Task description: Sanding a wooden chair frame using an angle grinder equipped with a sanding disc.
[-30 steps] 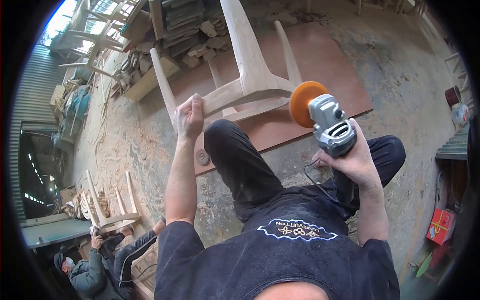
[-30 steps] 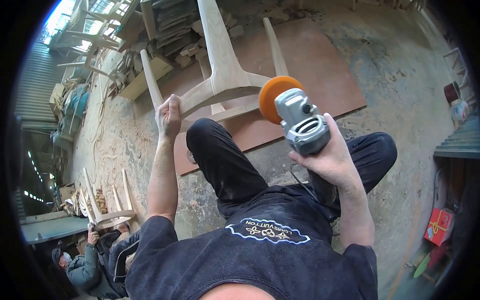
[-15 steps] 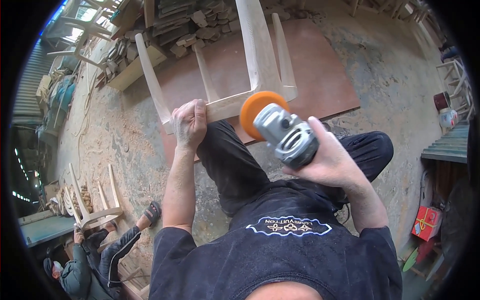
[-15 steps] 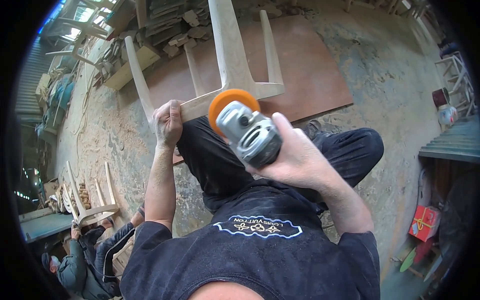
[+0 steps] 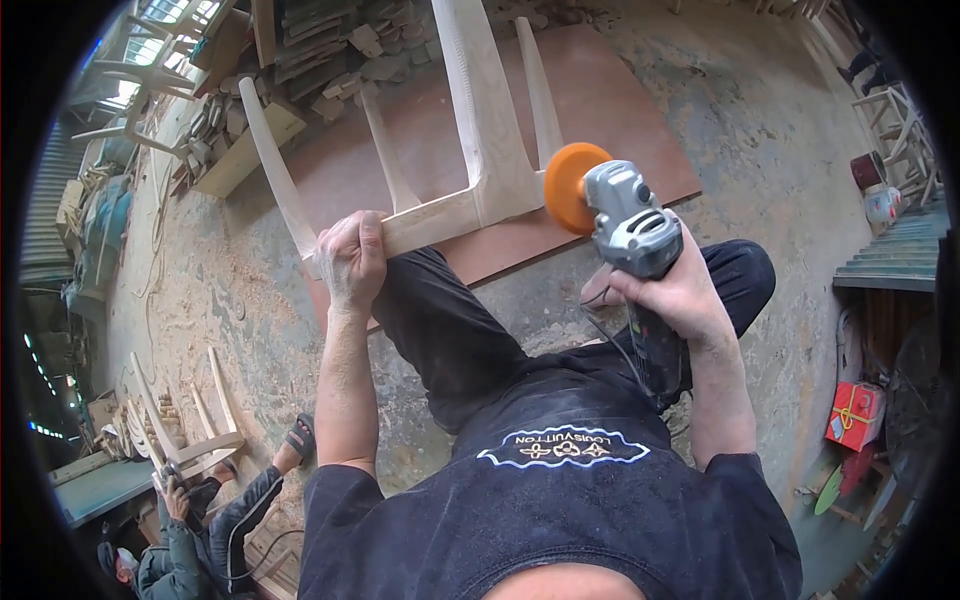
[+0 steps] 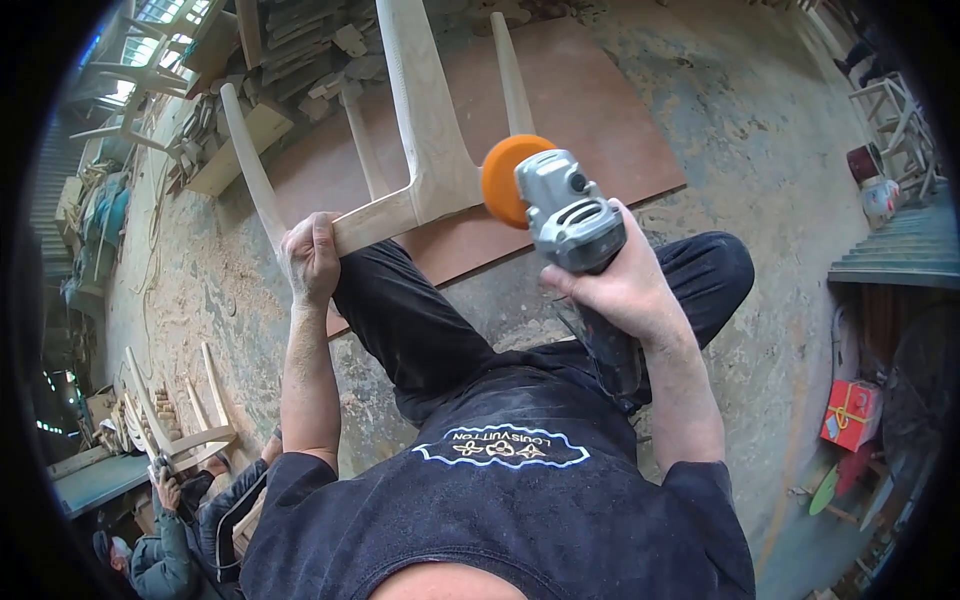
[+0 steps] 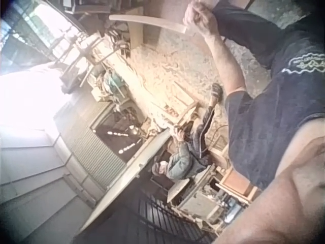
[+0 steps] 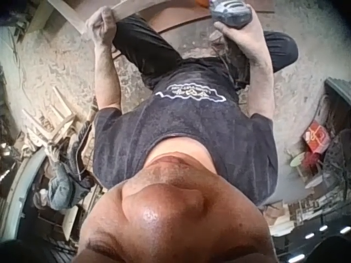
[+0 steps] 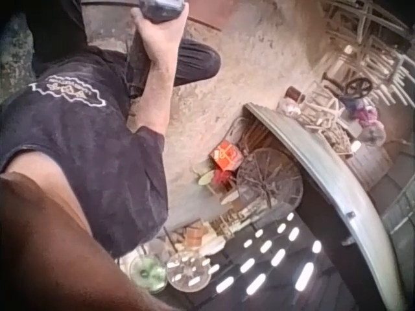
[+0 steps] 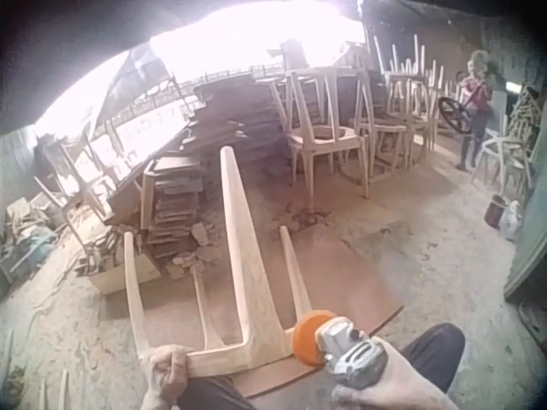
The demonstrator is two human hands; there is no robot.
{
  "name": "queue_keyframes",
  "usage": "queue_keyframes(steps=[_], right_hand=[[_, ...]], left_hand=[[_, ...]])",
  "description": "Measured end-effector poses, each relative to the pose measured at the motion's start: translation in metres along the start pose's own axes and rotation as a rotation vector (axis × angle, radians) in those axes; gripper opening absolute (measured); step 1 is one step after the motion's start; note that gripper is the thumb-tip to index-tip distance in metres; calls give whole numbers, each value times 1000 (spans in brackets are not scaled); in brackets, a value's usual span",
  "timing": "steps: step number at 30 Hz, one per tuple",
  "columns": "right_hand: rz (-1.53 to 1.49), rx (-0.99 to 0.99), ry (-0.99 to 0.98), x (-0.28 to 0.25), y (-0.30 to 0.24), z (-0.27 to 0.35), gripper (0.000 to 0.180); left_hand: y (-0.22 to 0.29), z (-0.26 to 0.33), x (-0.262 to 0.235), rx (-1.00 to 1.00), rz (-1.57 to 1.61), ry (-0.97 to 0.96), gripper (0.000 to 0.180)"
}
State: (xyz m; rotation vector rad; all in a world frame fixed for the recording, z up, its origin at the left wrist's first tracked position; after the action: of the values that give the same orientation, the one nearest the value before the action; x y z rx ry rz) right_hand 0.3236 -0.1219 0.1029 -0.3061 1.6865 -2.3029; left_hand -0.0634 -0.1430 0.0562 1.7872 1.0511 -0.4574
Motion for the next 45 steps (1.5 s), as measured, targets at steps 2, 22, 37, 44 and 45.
queue_keyframes(steps=[2,22,37,44,45], right_hand=[[159,-152,-64,14,-10,5,67],[125,-197,-292,34,1,-6,78],[151,-220,-114,18,-4,5,76],[436,-224,-347,68,-36,-4,67],[416,-229,-353,70,-36,-5,68]], left_hand=[[1,-1,0,-5,-20,-1,41],[0,-8,-1,-46,-15,-9,42],[-6,-15,0,-151,-4,28,43],[-2,-18,6,-155,22,7,45],[-3,-17,4,-194,28,-10,46]])
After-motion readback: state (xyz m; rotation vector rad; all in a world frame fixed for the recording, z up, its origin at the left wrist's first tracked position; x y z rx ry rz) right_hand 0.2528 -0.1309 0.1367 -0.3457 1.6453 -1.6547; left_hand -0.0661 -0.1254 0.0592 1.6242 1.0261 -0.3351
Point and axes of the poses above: each hand's wrist, its own z-axis away from the middle knuckle, its own x-axis out of the palm, y = z × x, the point moved 1 cm from there along -z, towards the middle knuckle, and after that the axes turned 2 degrees about -x, right-handed, at the moved point
